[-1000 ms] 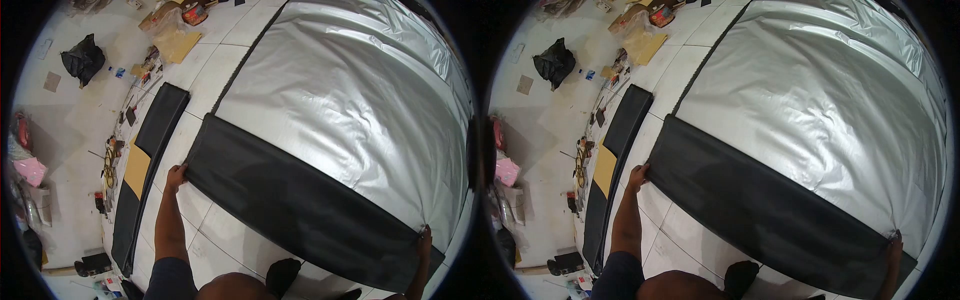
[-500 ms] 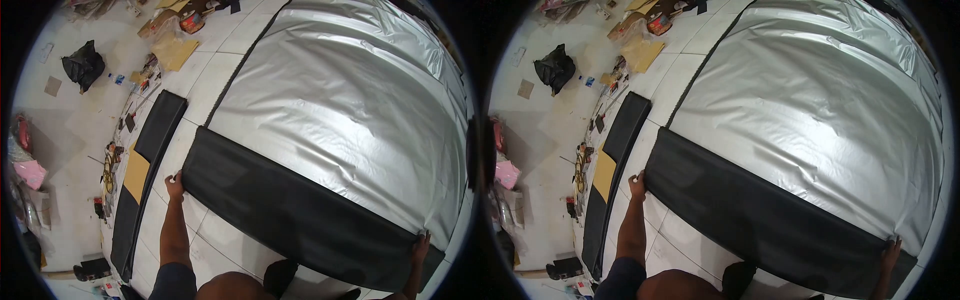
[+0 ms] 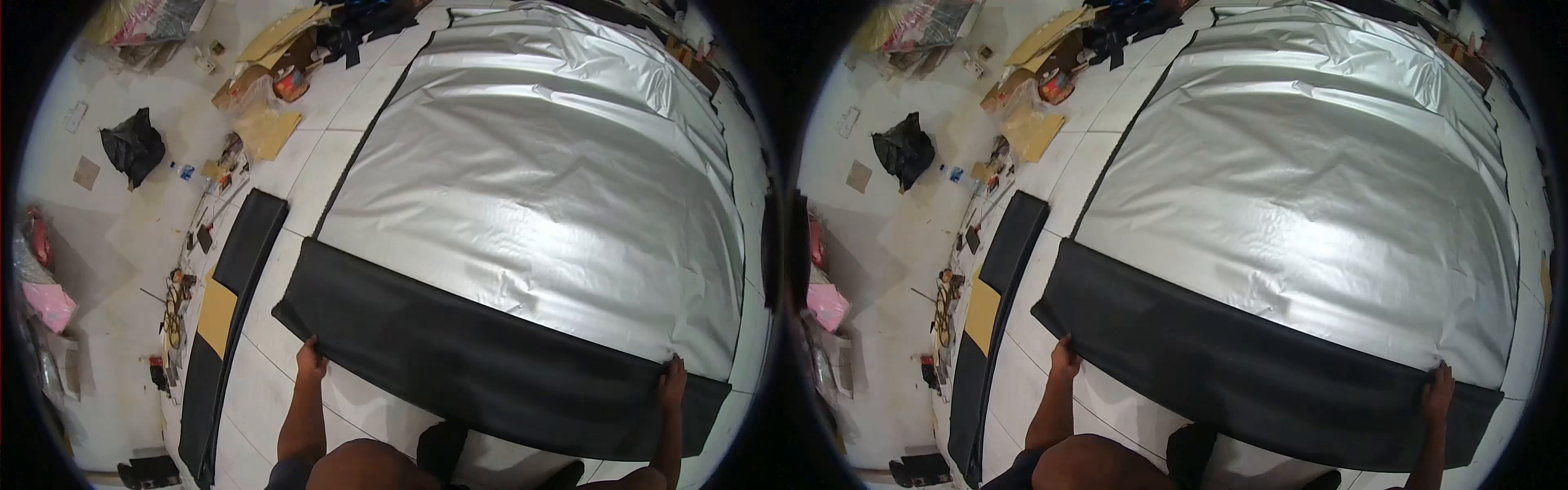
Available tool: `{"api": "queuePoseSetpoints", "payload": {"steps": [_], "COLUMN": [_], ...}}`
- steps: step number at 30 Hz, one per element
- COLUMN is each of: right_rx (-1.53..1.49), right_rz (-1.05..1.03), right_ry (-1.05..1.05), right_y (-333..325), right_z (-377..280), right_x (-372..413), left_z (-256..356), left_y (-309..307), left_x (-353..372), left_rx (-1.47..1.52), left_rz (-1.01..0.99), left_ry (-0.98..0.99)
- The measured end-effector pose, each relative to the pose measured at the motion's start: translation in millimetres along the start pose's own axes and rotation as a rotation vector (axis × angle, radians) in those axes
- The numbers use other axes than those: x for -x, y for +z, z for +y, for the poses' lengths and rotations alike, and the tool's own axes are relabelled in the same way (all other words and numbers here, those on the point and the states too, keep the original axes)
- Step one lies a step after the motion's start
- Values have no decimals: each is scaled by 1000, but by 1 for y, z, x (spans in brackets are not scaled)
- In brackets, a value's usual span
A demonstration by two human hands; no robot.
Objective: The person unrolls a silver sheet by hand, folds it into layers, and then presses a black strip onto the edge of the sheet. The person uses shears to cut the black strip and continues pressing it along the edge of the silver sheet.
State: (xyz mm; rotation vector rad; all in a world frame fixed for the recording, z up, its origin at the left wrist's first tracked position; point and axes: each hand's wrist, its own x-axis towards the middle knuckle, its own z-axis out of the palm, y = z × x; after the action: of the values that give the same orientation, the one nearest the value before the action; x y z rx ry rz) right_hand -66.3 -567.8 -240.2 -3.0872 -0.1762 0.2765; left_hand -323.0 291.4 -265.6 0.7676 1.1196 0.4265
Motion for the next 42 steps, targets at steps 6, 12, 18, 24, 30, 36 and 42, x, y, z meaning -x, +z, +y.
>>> {"api": "queuePoseSetpoints", "payload": {"steps": [6,12,18,24,30,36,42], "right_rx": [-49,-127,-147,-238,-185,-35,-86], "right_rz": [-49,218,259,131,1,132,244], "right_ry": [12,85,92,-1,26,420,941], "right_y": [-26,-40,-39,-15,1,23,39], "right_z": [-22,-55,-92,-135,-126,-3,162], "right_x": [8,31,124,164,168,187,212], "left_z": [-33,-73,-60,-68,-133,-152,-136], "left_y": [-14,39,4,98,191,183,209], "left_x": [20,71,11,86,164,160,187], "left_rx": [83,97,-79,-1550,-2197,-2085,-2312], "left_rz": [-352,-108,-84,225,-570,-535,-542], "left_ry": [-253,-60,86,1008,1096,1309,934]}}
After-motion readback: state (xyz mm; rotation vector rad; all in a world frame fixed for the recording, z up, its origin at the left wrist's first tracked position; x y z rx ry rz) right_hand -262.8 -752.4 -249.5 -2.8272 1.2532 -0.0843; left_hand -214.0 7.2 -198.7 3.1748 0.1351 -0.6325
